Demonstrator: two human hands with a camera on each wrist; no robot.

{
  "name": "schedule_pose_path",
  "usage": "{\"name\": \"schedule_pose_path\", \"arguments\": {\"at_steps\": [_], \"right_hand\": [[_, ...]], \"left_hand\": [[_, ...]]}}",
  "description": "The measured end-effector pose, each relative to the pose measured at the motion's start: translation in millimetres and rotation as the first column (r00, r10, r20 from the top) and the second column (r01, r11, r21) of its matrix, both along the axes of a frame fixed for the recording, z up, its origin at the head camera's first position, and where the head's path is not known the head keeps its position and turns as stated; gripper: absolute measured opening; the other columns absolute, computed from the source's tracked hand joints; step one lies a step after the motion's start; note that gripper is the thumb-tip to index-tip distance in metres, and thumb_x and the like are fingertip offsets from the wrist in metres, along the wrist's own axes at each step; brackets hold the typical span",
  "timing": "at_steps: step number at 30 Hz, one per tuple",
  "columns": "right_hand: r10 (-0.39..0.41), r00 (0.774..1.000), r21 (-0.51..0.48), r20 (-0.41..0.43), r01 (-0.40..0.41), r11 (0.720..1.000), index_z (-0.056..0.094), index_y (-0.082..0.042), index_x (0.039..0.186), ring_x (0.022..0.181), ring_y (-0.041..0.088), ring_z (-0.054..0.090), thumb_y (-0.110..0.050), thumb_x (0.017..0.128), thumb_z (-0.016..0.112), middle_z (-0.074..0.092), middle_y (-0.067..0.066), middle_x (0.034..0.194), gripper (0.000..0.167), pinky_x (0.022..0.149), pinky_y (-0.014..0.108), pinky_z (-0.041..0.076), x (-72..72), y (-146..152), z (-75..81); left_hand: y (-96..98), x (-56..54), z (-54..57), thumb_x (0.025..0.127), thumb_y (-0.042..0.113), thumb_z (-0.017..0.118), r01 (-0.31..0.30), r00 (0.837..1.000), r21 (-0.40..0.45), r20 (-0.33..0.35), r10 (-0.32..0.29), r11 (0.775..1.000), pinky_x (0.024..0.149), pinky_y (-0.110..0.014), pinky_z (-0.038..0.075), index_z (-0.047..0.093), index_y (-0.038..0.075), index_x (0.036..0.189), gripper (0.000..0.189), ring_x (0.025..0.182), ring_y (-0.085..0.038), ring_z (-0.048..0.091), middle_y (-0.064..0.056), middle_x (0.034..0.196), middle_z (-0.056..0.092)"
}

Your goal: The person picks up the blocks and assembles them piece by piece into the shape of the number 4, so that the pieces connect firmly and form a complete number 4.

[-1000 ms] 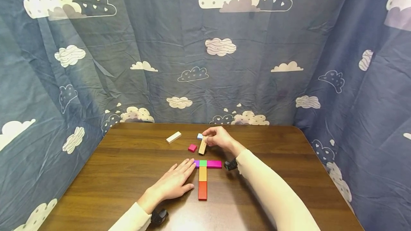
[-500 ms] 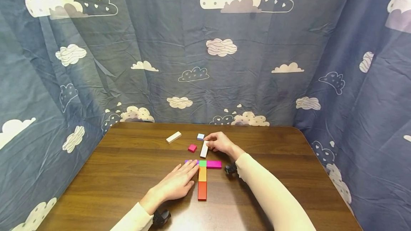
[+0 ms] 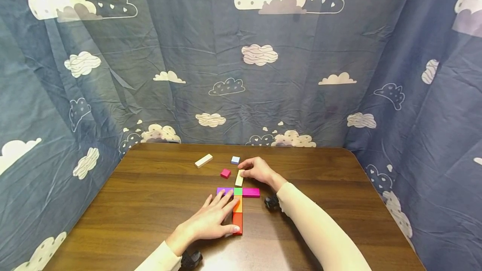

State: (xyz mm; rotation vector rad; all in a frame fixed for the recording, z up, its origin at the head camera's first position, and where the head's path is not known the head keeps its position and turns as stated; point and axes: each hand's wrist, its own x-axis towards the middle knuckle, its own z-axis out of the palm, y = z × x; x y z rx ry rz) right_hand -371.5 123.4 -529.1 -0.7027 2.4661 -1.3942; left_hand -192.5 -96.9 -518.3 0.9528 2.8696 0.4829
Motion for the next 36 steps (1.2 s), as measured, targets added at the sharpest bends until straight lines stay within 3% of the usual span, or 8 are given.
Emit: {"name": "schedule_pose_path", "arguments": {"at_steps": [5,16,36], "right_hand": [[0.028,0.998,0.034,-0.064,-0.026,0.999,0.073,0.0,0.115,0.082,0.012,0.062,-0.001,0.084,0.076,0.073,0.012,0.107,0.032,0.071,0.024,0.051,3.1,-0.3,2.1],[0.054,0.995,0.036,-0.088,-0.051,0.998,0.073,0.0,0.112,0.085,0.022,0.067,0.0,0.082,0.078,0.073,0.014,0.107,0.031,0.07,0.027,0.054,5.4,-1.4,0.8],[0.056,0.998,0.003,-0.029,-0.056,0.998,0.071,0.0,0.118,0.075,0.014,0.064,0.002,0.082,0.077,0.072,0.014,0.107,0.036,0.064,0.025,0.054,11.3,-5.4,-0.1]], "left_hand": [[3.0,-0.1,-3.3,0.094,0.062,0.057,-0.018,0.999,-0.021,-0.041,0.017,1.0,0.112,-0.069,0.018,0.036,0.02,0.158,0.079,0.149,-0.041,0.019,-0.009,0.164,0.026],[3.0,0.1,-6.9,0.094,0.063,0.054,-0.027,0.998,-0.058,-0.06,0.023,0.998,0.111,-0.07,0.02,0.04,0.022,0.156,0.076,0.149,-0.039,0.021,-0.006,0.163,0.03],[2.1,-2.5,-10.5,0.095,0.064,0.052,-0.02,0.998,-0.053,-0.058,0.016,0.998,0.111,-0.07,0.021,0.038,0.022,0.157,0.076,0.149,-0.039,0.021,-0.001,0.164,0.027]]}}
